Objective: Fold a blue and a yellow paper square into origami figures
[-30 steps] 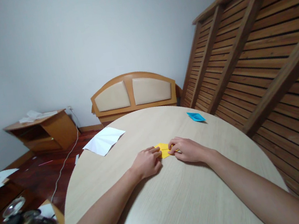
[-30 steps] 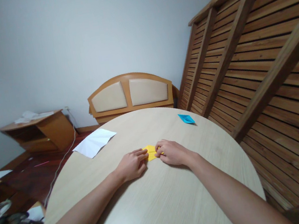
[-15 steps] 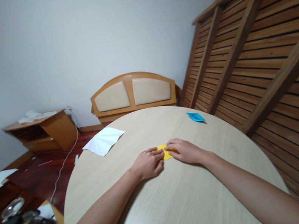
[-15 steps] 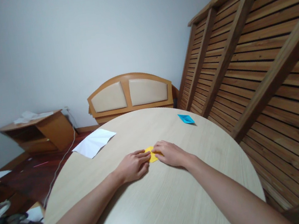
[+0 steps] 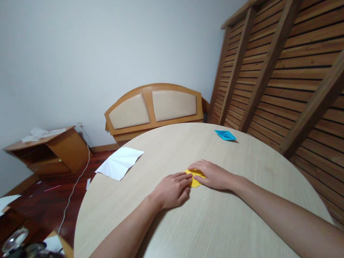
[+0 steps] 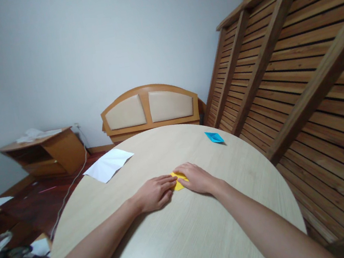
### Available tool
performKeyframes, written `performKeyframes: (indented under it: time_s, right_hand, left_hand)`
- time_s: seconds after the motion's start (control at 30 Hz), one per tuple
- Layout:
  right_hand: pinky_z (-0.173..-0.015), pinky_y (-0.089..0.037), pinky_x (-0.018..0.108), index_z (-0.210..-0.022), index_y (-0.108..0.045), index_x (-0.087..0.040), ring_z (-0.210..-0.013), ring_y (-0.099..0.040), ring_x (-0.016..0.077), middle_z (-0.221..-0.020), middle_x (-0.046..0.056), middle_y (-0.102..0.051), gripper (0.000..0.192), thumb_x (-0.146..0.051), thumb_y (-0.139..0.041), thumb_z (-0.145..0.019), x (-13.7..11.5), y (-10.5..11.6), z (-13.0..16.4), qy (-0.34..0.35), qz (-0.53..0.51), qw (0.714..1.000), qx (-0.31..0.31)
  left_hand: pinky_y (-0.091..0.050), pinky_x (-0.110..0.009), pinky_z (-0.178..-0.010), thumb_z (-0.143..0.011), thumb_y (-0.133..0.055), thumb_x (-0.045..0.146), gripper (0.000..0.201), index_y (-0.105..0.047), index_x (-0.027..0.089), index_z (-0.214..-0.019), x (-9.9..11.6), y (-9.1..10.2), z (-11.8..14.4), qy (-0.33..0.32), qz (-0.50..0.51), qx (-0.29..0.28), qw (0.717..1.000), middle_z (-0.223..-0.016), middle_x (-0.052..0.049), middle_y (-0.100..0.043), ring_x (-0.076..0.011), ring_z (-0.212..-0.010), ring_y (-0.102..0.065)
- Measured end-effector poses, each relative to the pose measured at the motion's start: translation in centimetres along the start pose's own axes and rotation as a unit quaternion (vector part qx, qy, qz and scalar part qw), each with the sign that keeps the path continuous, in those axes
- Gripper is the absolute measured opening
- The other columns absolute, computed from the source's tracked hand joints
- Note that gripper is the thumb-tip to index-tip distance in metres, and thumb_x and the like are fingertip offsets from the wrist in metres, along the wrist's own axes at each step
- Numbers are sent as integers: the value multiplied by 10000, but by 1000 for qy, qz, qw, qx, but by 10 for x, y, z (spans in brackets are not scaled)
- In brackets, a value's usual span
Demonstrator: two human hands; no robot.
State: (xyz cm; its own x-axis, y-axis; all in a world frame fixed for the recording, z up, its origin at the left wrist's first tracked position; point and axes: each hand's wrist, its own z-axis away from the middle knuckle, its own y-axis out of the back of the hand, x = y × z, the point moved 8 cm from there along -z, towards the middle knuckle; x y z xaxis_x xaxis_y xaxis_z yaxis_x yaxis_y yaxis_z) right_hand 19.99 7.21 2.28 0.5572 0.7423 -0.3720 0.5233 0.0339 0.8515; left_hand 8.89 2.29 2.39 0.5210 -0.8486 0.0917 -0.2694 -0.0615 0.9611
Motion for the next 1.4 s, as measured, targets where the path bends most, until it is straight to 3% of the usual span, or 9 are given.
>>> performKeyframes:
  time_s: [0.4,0.53,0.7,0.83,1.0,1.17,1.4]
  right_hand:
    - [-935,-493,365,-1151,-683,-180,-1006,-648,210,-1072,87,-722,332,-91,-527,-871,4,8,-4,-18,-47,998,48]
    - [-858,-502,325,-1128,-708,-187,-918,-664,197,-1020,73,-732,343,-71,-553,-844,9,8,-3,-40,-54,997,31]
    - [-789,-488,297,-1016,-745,-184,-863,-652,195,-943,69,-725,273,-75,-557,-850,10,7,-3,-43,-48,998,3]
    - [-812,-482,292,-955,-752,-179,-867,-650,191,-919,69,-720,253,-70,-552,-846,7,7,-3,-24,-39,999,3]
    - [-852,-480,290,-971,-771,-207,-908,-647,184,-971,61,-725,297,-67,-557,-821,3,8,0,0,-16,1000,-20]
    - [-861,-491,307,-1021,-770,-211,-921,-652,195,-1000,69,-727,235,-202,-580,-882,3,11,3,6,-1,1000,-29]
    - [-1040,-431,436,-1215,-701,-218,-1184,-598,255,-1263,103,-679,336,-274,-465,-982,-7,-4,-1,31,27,998,-53]
  left_hand:
    - [-443,-386,-1073,-953,-417,232,304,-578,190,-1208,3,3,-2,5,-8,-3,1000,-1303,-90,-623,-235,-1226,-554]
    - [-470,-379,-1036,-942,-438,224,292,-601,186,-1181,3,6,-2,7,-15,5,1000,-1245,-109,-623,-233,-1167,-570]
    - [-405,-425,-1118,-911,-486,221,302,-620,183,-1179,4,9,-1,3,-24,25,999,-1432,-116,-492,-273,-1316,-460]
    - [-405,-414,-1124,-909,-482,208,301,-615,180,-1178,3,8,0,3,-14,23,1000,-1436,-123,-485,-264,-1318,-466]
    - [-450,-394,-1080,-925,-460,217,304,-590,196,-1199,0,4,0,9,-2,12,1000,-1391,-109,-546,-241,-1261,-534]
    - [-418,-378,-1118,-957,-414,241,340,-586,188,-1246,-2,-1,0,10,-6,-1,1000,-1369,-92,-595,-222,-1283,-541]
    - [-393,-394,-1139,-1001,-374,318,406,-539,178,-1345,-16,-4,2,78,-8,4,997,-1398,-87,-581,-227,-1343,-493]
